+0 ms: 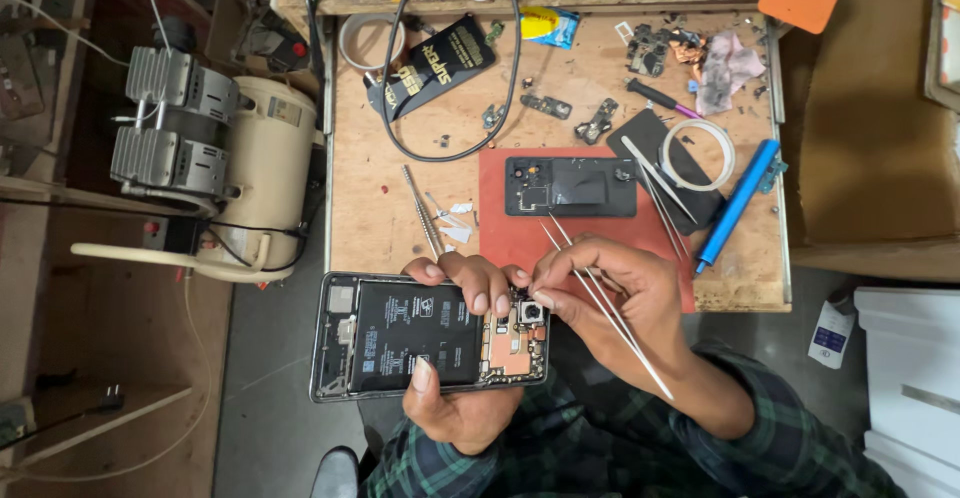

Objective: The person holds a smartphone to record the workspace, then sets it down. They use tweezers to remove a small camera module from a disassembled phone chassis and then repeatedly clean the module's lens and housing.

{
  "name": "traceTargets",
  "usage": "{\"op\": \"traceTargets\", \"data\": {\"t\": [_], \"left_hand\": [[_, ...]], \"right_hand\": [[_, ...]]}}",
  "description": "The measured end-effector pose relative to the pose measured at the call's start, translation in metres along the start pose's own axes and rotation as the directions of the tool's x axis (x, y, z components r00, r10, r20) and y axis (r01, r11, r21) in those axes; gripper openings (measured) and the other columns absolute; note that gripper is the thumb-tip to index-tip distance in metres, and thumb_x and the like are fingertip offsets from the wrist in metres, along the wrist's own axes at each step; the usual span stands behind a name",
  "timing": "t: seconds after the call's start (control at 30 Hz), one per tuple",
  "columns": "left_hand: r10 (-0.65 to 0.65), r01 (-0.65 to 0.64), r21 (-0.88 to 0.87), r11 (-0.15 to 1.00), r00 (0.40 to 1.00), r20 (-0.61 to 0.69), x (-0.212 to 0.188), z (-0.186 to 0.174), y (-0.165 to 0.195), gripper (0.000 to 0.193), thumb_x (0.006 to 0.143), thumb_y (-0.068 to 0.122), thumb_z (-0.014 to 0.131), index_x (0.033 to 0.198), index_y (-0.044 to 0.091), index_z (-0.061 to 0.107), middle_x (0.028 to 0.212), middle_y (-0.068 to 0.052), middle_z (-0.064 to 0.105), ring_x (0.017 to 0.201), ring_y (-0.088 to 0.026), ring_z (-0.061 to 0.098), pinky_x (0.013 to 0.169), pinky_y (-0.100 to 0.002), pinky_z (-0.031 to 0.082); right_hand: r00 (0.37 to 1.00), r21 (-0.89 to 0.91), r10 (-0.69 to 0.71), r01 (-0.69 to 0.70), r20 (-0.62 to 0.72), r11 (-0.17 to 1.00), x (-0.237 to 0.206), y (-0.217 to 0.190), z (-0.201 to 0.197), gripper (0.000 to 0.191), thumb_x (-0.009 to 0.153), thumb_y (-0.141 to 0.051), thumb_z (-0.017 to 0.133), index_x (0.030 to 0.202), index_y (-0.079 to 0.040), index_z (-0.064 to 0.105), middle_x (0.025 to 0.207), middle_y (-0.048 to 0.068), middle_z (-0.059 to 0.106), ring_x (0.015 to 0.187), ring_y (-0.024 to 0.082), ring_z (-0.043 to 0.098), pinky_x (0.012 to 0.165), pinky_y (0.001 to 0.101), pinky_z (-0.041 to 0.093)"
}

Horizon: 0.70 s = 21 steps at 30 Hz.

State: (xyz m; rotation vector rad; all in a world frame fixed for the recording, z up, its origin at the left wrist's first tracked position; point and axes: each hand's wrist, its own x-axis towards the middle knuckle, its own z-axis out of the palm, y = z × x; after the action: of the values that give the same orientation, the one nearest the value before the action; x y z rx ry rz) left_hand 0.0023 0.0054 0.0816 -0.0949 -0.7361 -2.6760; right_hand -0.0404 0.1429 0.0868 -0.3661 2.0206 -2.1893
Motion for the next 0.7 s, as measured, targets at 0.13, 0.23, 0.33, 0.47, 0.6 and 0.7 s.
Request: {"op": "traceTargets", "data": {"t": [0.13,0.23,0.33,0.47,0.6,0.7], "left_hand": [[-0.045,0.042,0.062,0.997,0.998,0.046,0.001,-0.001,0.001,0.061,0.097,0.042,0.066,0.136,0.005,0.038,0.105,-0.012,0.046,0.102,-0.024,0.049,0.107,-0.051,0.036],[-0.122,0.111,0.164,0.98,0.991,0.059,0.014,-0.006,0.007,0.064,0.098,0.042,0.063,0.143,0.004,0.039,0.11,-0.013,0.048,0.104,-0.025,0.051,0.115,-0.05,0.041],[-0.312,0.297,0.37,0.88,0.95,-0.022,0.045,-0.02,0.023,0.061,0.095,0.032,0.062,0.142,-0.003,0.047,0.118,-0.013,0.056,0.104,-0.025,0.06,0.089,-0.04,0.049],[-0.663,0.505,0.785,0.36,0.73,-0.166,0.076,-0.045,0.048,0.046,0.097,0.023,0.053,0.136,0.0,0.062,0.094,-0.012,0.074,0.073,-0.016,0.059,0.066,-0.031,0.051],[-0.898,0.235,0.959,0.16,0.439,0.043,0.095,-0.064,0.014,0.031,0.1,0.017,0.059,0.121,-0.003,0.068,0.087,-0.008,0.075,0.077,-0.012,0.062,0.069,-0.03,0.05],[-0.982,0.281,0.944,0.17,0.124,0.14,0.104,-0.069,-0.036,0.026,0.096,0.016,0.066,0.111,-0.005,0.067,0.093,-0.009,0.075,0.089,-0.017,0.074,0.079,-0.035,0.058]], "right_hand": [[1.0,0.071,-0.007,0.008,-0.017,0.997,-0.008,0.001,-0.012,0.017,0.088,0.013,0.073,0.098,0.003,0.062,0.097,0.013,0.072,0.093,0.015,0.071,0.083,0.0287,0.06],[0.996,-0.015,-0.063,0.062,-0.07,0.998,-0.02,0.001,-0.035,0.017,0.089,0.013,0.073,0.097,0.003,0.062,0.096,0.014,0.074,0.093,0.017,0.075,0.083,0.0296,0.063],[0.978,-0.062,-0.073,0.062,-0.193,0.996,-0.035,0.009,-0.064,0.017,0.089,0.013,0.07,0.101,0.004,0.063,0.101,0.016,0.073,0.09,0.017,0.072,0.079,0.0295,0.062],[0.943,-0.086,-0.04,0.012,-0.33,0.996,-0.056,0.044,-0.091,0.017,0.09,0.014,0.069,0.103,0.004,0.062,0.101,0.016,0.072,0.093,0.016,0.071,0.083,0.0294,0.061],[0.914,-0.11,-0.025,-0.021,-0.405,0.994,-0.086,0.088,-0.103,0.017,0.09,0.014,0.069,0.103,0.004,0.062,0.102,0.015,0.071,0.092,0.015,0.071,0.081,0.0287,0.061],[0.885,-0.164,-0.039,-0.043,-0.464,0.985,-0.109,0.108,-0.113,0.017,0.091,0.013,0.069,0.104,0.005,0.062,0.103,0.016,0.072,0.09,0.015,0.07,0.08,0.028,0.06]]}}
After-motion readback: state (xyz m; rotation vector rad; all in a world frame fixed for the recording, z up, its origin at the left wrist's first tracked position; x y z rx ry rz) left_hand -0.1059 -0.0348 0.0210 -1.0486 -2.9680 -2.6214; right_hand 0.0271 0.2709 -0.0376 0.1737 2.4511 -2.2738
